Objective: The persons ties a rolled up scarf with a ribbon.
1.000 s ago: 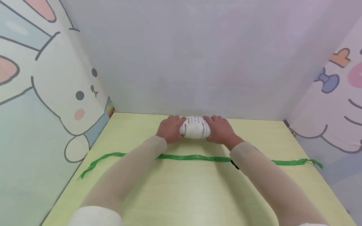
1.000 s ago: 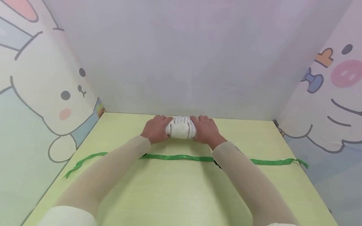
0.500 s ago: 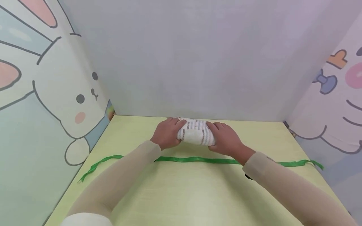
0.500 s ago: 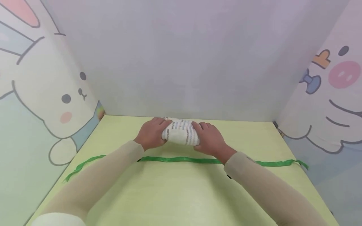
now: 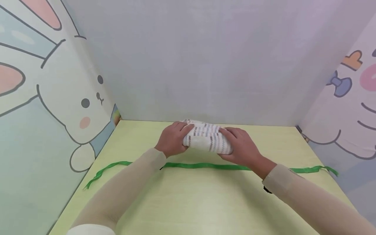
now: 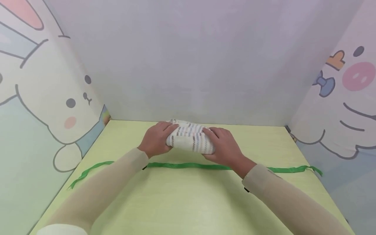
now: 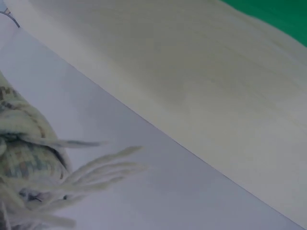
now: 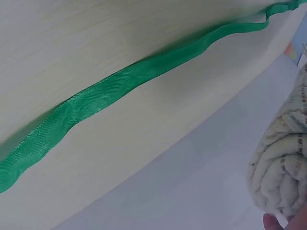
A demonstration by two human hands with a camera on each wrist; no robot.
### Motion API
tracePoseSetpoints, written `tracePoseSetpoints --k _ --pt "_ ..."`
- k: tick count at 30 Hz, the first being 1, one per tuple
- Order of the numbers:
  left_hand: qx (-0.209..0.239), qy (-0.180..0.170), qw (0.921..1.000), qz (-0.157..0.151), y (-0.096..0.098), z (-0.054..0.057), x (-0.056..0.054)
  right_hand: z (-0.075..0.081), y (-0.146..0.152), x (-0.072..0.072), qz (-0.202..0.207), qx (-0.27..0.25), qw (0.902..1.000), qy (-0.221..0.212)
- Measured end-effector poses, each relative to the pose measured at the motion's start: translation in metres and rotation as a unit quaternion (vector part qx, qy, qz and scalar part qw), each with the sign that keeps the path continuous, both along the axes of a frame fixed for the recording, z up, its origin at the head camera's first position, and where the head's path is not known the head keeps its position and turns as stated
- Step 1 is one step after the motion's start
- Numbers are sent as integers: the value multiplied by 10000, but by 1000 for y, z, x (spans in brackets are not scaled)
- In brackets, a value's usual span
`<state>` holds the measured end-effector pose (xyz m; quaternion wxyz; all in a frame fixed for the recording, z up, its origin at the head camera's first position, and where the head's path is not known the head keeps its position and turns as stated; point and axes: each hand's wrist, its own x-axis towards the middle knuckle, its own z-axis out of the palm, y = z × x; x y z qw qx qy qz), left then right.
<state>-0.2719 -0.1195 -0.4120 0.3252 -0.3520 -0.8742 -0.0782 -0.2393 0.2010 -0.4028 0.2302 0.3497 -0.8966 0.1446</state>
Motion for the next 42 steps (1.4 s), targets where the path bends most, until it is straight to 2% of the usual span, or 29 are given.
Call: tracePoseSetpoints --k 4,9,14,20,24,31,34,39,42 --pt "137 135 9996 -208 -7 4 1 2 3 5 437 -309 9976 435" --pt "247 212 9986 -427 -18 10 4 9 4 11 1054 -572 9890 861" --pt "445 432 9954 -726 -28 16 8 18 2 18 1555 -744 9764 1297" --pt "622 552 9903 -1109 -30 20 14 32 7 28 2159 -791 9552 1865" --pt "789 564 9867 -1305 -29 20 16 37 15 30 2438 -416 9495 1934" --pt "982 374 9812 -1621 -21 10 12 41 30 24 2523 39 9548 1573" --pt "995 319 9796 -1719 -20 5 13 44 29 23 2950 116 9419 1603" --pt "934 55 9731 -2107 -23 -1 18 51 15 32 3682 236 9040 2162" --pt "847 6 9681 -2358 -25 -5 20 55 4 40 3937 275 8878 2367"
